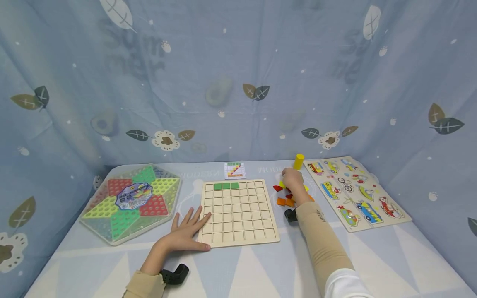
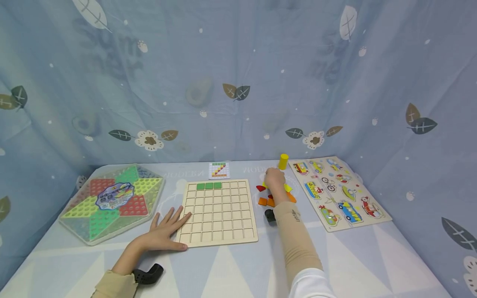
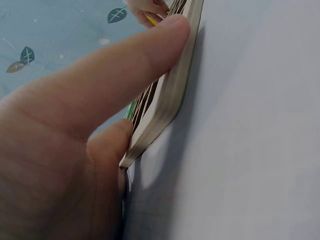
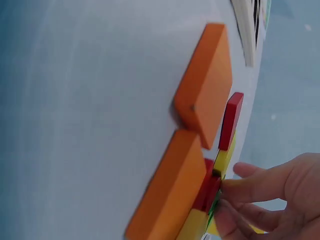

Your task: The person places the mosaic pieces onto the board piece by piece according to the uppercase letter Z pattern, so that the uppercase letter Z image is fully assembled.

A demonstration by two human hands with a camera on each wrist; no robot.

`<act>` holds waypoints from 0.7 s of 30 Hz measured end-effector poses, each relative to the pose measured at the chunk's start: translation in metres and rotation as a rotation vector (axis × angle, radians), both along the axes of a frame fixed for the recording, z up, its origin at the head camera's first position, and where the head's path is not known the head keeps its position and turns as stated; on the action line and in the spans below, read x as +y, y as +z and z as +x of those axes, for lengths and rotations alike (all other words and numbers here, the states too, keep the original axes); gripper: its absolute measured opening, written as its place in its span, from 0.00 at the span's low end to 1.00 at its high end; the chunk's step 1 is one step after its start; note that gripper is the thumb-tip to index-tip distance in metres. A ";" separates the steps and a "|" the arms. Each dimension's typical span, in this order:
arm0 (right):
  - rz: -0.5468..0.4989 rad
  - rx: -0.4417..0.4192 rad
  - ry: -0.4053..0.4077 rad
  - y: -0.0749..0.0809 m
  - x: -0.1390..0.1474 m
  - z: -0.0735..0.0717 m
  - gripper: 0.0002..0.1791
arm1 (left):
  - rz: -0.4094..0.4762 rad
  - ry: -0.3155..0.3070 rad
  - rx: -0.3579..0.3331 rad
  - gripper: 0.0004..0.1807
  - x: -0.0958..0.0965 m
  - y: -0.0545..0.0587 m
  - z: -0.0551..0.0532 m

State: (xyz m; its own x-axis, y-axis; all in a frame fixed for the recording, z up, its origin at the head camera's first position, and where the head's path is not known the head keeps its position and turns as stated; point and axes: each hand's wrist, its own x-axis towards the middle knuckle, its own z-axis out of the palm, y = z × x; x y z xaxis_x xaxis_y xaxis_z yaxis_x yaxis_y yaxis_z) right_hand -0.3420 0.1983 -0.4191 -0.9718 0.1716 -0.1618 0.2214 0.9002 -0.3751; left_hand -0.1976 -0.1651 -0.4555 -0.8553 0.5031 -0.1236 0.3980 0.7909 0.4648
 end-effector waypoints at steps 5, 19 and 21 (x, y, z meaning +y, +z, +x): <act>-0.077 0.003 -0.031 -0.003 0.005 0.000 0.20 | 0.002 0.005 -0.015 0.54 0.000 0.001 0.001; -0.118 0.037 -0.094 0.001 0.010 0.003 0.20 | -0.006 0.004 -0.006 0.54 0.000 0.004 -0.001; -0.198 0.075 -0.109 0.000 0.009 0.002 0.20 | -0.010 0.004 -0.005 0.54 0.000 0.003 -0.001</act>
State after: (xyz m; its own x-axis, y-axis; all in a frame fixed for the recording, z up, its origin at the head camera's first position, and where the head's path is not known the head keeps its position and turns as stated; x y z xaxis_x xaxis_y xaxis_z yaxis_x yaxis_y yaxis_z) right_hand -0.3401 0.2076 -0.4187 -0.9597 0.2486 -0.1312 0.2786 0.7793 -0.5613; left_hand -0.1986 -0.1649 -0.4529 -0.8569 0.4981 -0.1329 0.3922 0.7972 0.4589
